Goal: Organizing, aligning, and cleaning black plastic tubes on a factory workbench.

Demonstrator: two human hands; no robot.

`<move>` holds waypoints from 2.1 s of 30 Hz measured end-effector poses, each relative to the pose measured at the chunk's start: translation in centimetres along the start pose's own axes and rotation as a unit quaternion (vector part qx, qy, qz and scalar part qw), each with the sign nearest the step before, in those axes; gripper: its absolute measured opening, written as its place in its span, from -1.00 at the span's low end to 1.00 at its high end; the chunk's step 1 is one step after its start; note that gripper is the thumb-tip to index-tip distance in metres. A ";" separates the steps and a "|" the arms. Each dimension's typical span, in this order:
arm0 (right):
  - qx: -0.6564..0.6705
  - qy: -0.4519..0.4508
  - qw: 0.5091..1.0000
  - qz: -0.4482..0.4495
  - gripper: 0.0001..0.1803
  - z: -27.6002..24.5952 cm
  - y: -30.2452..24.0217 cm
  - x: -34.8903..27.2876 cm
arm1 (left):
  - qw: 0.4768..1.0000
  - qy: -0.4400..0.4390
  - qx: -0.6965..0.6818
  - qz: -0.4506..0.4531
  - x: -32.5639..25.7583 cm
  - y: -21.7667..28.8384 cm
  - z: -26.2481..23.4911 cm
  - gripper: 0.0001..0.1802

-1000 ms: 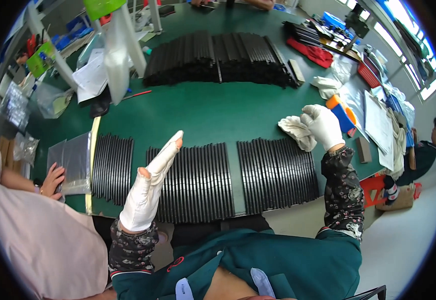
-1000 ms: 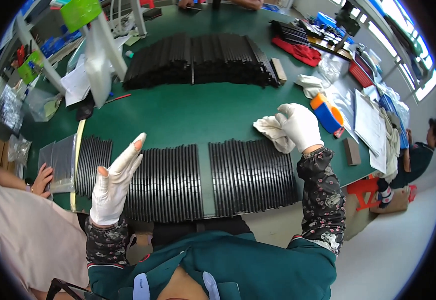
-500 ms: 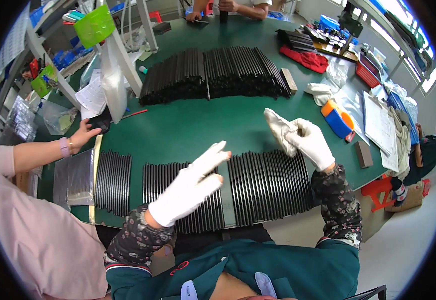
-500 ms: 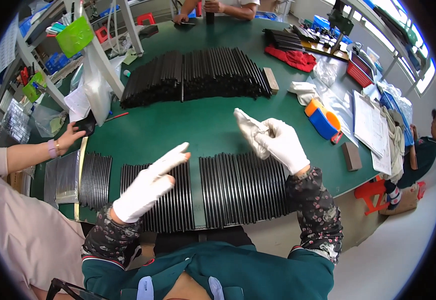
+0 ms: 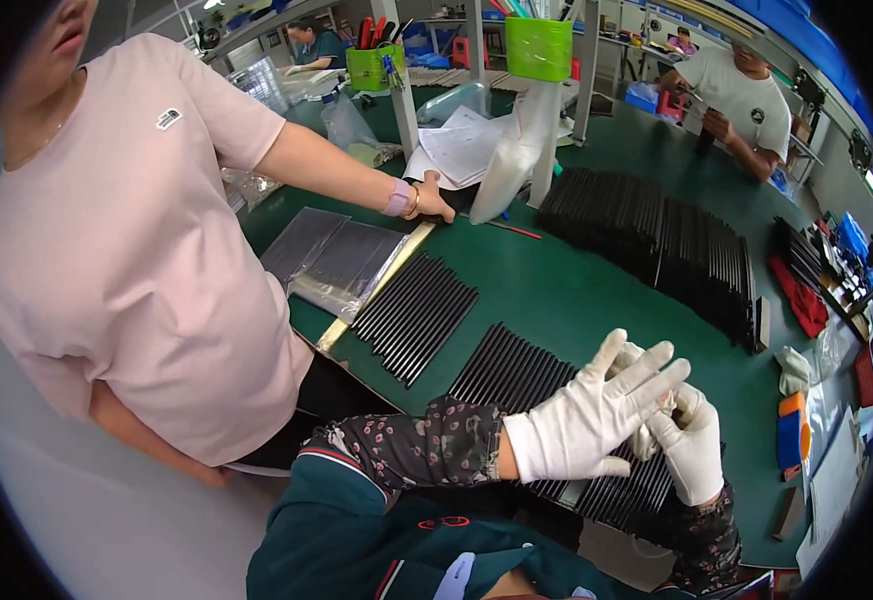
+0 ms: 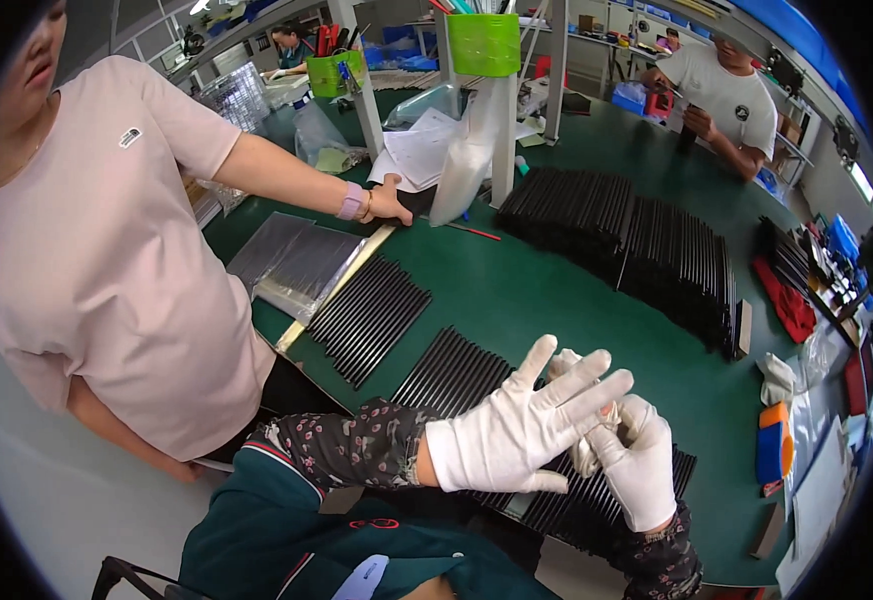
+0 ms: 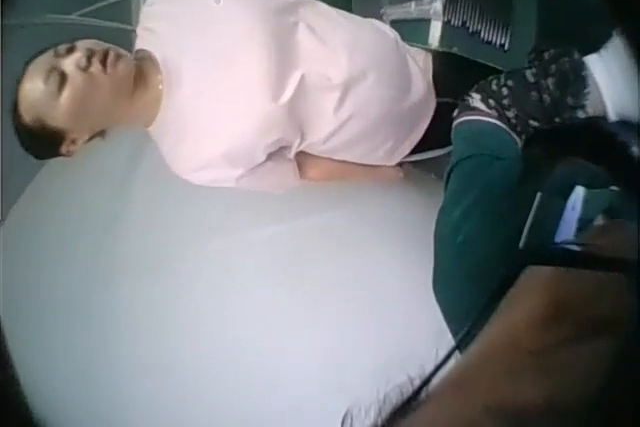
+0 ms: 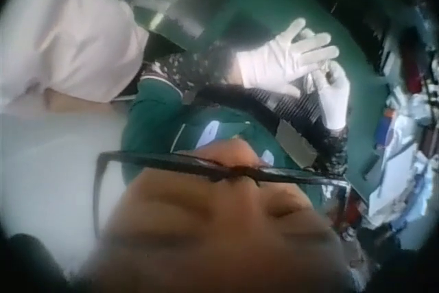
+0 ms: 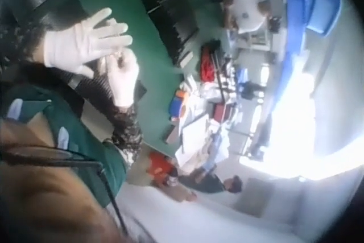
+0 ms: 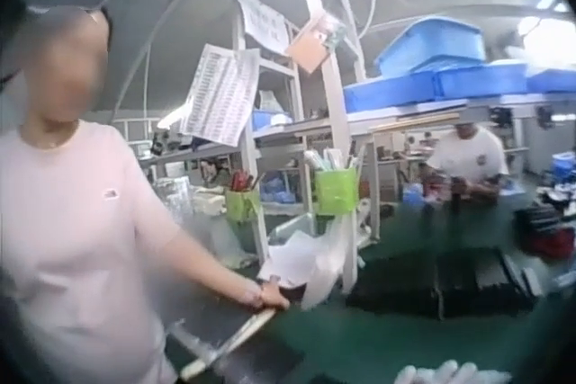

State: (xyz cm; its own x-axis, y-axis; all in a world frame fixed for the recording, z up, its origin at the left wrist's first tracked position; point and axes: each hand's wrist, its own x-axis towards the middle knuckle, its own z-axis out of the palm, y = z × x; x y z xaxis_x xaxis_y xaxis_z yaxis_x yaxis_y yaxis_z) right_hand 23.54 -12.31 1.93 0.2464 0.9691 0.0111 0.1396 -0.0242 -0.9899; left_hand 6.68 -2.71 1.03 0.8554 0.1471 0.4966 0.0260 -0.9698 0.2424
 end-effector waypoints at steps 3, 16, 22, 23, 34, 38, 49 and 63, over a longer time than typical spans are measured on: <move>-0.086 -0.002 0.995 -0.056 -0.90 0.8 -1.9 -0.5 | 0.999 0.028 0.023 -0.019 -0.2 -0.3 -0.3 0.16; -0.503 0.083 0.786 -0.348 -0.72 3.1 -3.1 1.0 | 0.998 0.034 -0.004 -0.060 -3.3 0.4 -1.4 0.12; -0.689 0.152 0.641 -0.302 -0.83 -0.9 1.0 5.1 | 0.990 0.064 0.054 -0.112 -6.7 -0.4 -1.7 -0.02; -0.688 0.151 0.640 -0.306 -0.83 -1.8 2.1 5.4 | 0.988 0.063 0.048 -0.131 -7.1 -0.6 -1.9 -0.05; -0.584 0.033 0.744 -0.323 -0.48 2.4 -4.9 -0.4 | 0.981 0.068 0.045 -0.176 -9.8 -2.1 -0.7 -0.13; -0.518 -0.025 0.720 -0.462 -0.57 6.7 -8.8 -4.0 | 0.974 0.047 0.053 -0.214 -11.5 -2.5 -0.3 -0.18; -0.522 -0.040 0.714 -0.466 -0.76 5.0 -10.8 -9.2 | 0.975 0.036 0.064 -0.208 -13.6 -3.3 1.3 -0.27; -0.652 0.020 0.756 -0.060 -0.12 1.4 6.5 -11.3 | 0.978 -0.175 -0.034 -0.108 -10.6 0.8 1.4 -0.07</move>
State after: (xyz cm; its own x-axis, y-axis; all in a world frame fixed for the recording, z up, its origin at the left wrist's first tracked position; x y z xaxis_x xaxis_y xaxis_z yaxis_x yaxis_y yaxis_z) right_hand 20.37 -23.05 -4.79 0.1815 0.9760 0.1203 0.9832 -0.1826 -0.0016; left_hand -1.61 -5.27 -5.18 0.9588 0.2603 0.1138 0.2021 -0.9065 0.3707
